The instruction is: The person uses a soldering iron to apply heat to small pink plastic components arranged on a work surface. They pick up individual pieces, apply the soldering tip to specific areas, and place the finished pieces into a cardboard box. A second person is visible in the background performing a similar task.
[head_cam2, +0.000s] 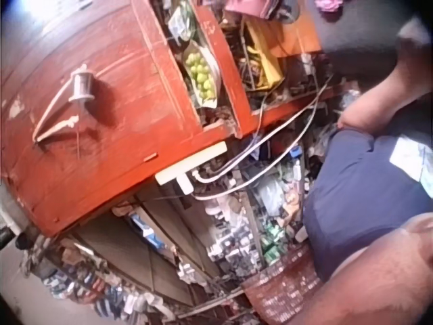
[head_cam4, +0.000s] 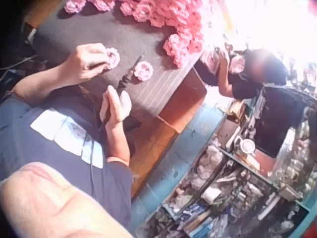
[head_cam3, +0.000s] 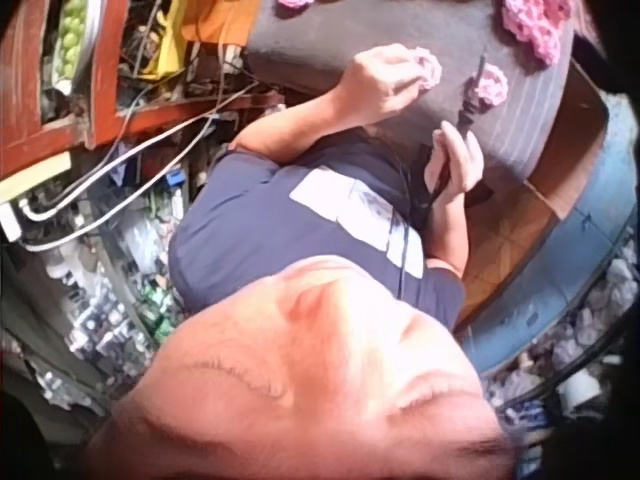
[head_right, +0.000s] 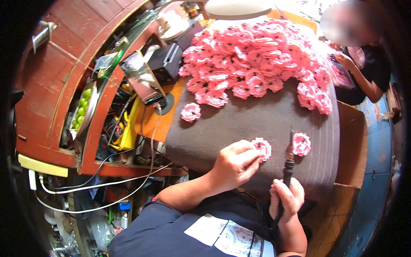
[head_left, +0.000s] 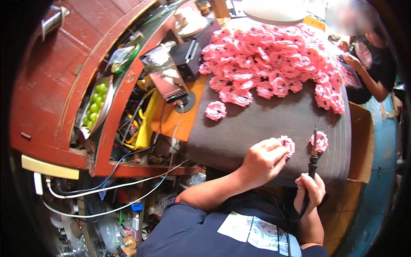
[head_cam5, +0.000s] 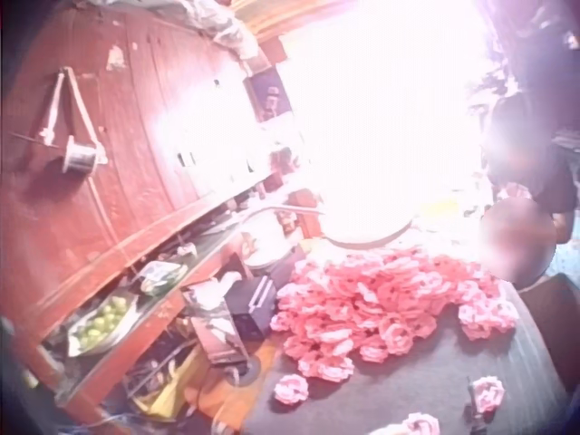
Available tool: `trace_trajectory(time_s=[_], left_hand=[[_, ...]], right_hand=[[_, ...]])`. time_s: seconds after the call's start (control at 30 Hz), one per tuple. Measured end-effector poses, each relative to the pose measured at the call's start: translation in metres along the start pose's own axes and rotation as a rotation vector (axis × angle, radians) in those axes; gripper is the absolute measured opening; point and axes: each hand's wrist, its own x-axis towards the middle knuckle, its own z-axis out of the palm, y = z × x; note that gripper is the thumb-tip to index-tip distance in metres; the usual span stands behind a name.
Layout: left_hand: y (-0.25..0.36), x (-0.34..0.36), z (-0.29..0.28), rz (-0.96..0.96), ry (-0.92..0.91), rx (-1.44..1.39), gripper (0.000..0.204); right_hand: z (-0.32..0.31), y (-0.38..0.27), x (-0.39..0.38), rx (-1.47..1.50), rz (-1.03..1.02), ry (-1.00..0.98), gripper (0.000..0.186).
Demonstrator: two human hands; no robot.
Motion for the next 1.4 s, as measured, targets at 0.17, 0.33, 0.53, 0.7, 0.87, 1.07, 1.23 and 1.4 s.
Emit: trace_trajectory(time_s=[0.17, 0.33, 0.53, 0.7, 0.87, 1.07, 1.23, 1.4], left_hand=[[-0.002, 0.0, -0.002, -0.01, 0.012, 0.0, 0.018], [0.001, 0.001, -0.002, -0.029, 0.009, -0.005, 0.018], [0.0, 0.001, -0.003, -0.019, 0.012, -0.006, 0.017], [-0.002, -0.001, -0.001, -0.013, 0.028, -0.009, 0.019], [0.002, -0.009, -0.011, -0.093, 0.06, -0.224, 0.027], [-0.061, -0.009, -0.084, -0.158, 0.293, 0.441, 0.034], [-0.075, -0.014, -0.107, -0.226, 0.162, 0.619, 0.032], [-0.04, -0.02, -0.085, -0.18, 0.096, 0.373, 0.032]], right_hand=[[0.0, 0.003, 0.002, 0.01, -0.02, -0.052, 0.033], [-0.002, 0.003, 0.005, 0.021, -0.045, -0.056, 0.035], [0.002, 0.002, 0.011, -0.015, -0.061, -0.035, 0.035], [0.01, 0.002, 0.024, -0.072, -0.019, -0.017, 0.036], [0.028, 0.0, 0.053, -0.144, -0.072, -0.075, 0.044], [0.052, -0.007, 0.078, -0.284, -0.054, -0.323, 0.049], [0.046, 0.009, 0.081, -0.304, -0.045, -0.298, 0.054], [0.011, 0.035, 0.079, -0.479, -0.056, -0.168, 0.054]])
